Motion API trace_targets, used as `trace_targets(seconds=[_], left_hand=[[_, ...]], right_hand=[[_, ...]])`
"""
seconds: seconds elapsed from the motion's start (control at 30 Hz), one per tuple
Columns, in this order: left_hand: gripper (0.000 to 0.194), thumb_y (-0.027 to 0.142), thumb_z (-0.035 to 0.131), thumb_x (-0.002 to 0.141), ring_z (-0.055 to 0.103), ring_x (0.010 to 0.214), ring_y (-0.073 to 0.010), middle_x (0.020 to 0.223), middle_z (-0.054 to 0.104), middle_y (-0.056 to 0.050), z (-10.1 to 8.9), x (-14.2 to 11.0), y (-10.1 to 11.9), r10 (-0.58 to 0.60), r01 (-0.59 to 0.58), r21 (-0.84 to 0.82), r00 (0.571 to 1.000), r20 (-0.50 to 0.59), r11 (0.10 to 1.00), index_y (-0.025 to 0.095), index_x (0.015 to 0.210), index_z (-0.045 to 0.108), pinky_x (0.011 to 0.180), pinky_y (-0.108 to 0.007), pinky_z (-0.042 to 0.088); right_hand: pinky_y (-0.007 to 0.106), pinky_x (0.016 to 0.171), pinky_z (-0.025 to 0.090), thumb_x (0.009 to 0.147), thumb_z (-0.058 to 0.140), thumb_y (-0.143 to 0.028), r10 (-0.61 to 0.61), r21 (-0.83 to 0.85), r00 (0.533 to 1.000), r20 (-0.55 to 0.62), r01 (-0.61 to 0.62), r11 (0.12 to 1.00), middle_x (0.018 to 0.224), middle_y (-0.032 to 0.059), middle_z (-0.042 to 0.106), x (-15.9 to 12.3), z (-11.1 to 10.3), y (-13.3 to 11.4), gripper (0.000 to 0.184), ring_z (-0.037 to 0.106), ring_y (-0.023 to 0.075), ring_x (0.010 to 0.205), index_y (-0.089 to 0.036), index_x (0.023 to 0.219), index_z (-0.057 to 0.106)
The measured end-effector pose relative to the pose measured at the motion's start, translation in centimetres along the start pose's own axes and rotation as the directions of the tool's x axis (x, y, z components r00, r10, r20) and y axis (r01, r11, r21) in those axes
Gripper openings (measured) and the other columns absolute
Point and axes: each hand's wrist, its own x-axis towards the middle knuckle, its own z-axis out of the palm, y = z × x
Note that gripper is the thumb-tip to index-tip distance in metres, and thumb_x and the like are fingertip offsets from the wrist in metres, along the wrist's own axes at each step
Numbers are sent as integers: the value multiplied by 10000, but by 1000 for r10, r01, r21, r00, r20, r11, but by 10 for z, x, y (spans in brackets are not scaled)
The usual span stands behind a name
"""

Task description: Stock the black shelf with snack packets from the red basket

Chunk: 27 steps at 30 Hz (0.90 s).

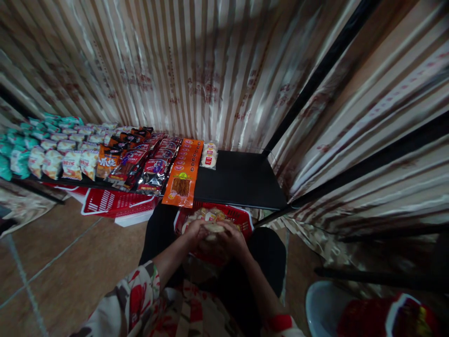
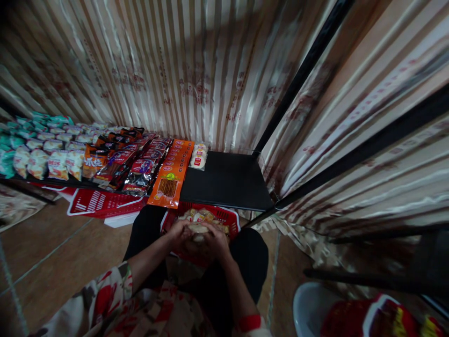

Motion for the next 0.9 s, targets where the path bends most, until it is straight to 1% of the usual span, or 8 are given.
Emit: trace_targets(seconds=[0.1, 0.23, 0.37, 0.47, 0.57, 0.7, 0.8, 0.9], left_hand=[[133, 184, 501, 770, 505, 394, -80, 533, 586, -11, 9, -6, 5, 1, 1, 40, 999, -38, 999, 89, 833, 571, 380, -155, 367], [199, 217, 429, 833, 517, 398, -79, 541, 604, -31, 19, -15, 12, -17, 21, 80, 999, -42, 997, 81, 823, 574, 362, -143, 346], [272, 247, 389, 865, 524, 396, -79, 536, 613, -48, 24, -20, 16, -34, 36, 87, 999, -26, 996, 64, 802, 580, 371, -138, 359], [324, 277, 364, 886, 526, 386, -82, 541, 617, -64, 25, -22, 18, -42, 44, 82, 999, -17, 996, 47, 810, 579, 383, -143, 378], [354, 321, 356, 901, 529, 380, -91, 548, 618, -70, 27, -23, 18, -41, 43, 79, 999, -19, 996, 44, 852, 570, 394, -157, 392], [385, 367, 317, 920, 554, 408, -103, 568, 625, -61, 31, -24, 18, -31, 32, 68, 999, -22, 997, 62, 918, 551, 424, -167, 413], [393, 384, 294, 925, 565, 421, -113, 579, 629, -58, 35, -24, 16, -32, 33, 65, 999, -20, 997, 77, 983, 534, 430, -174, 407], [408, 395, 305, 914, 574, 437, -129, 569, 625, -65, 37, -25, 13, -14, 13, 48, 1000, 22, 999, 70, 1029, 525, 463, -189, 415]], right_hand=[[386, 960, 402, 724, 569, -279, 73, 88, 997, 26, -75, 993, 1072, 36, 657, 4, -11, -3, 300, 561, 210, 1047, -267, 1008, 664], [386, 940, 416, 694, 621, -368, 167, 213, 984, 65, -177, 961, 1047, 31, 668, 12, -24, -12, 301, 584, 214, 1014, -260, 969, 676], [349, 863, 460, 670, 646, -414, 224, 328, 968, 110, -248, 911, 975, 26, 689, 20, -31, -24, 345, 621, 198, 905, -235, 964, 675], [321, 774, 482, 645, 657, -434, 253, 350, 956, 147, -290, 891, 882, 19, 696, 26, -35, -32, 363, 625, 183, 807, -218, 936, 680], [299, 722, 479, 640, 659, -432, 266, 369, 948, 173, -313, 875, 825, 8, 685, 32, -39, -38, 364, 614, 168, 757, -215, 932, 671], [286, 701, 472, 630, 672, -407, 296, 400, 938, 183, -346, 849, 814, -1, 665, 38, -44, -43, 397, 603, 150, 727, -217, 977, 634], [270, 673, 468, 626, 675, -392, 310, 426, 935, 170, -354, 833, 786, -15, 641, 43, -47, -45, 476, 596, 138, 712, -215, 1058, 583], [257, 662, 466, 621, 679, -385, 298, 479, 942, 153, -334, 812, 773, -27, 627, 48, -50, -46, 569, 593, 128, 700, -210, 1137, 517]])
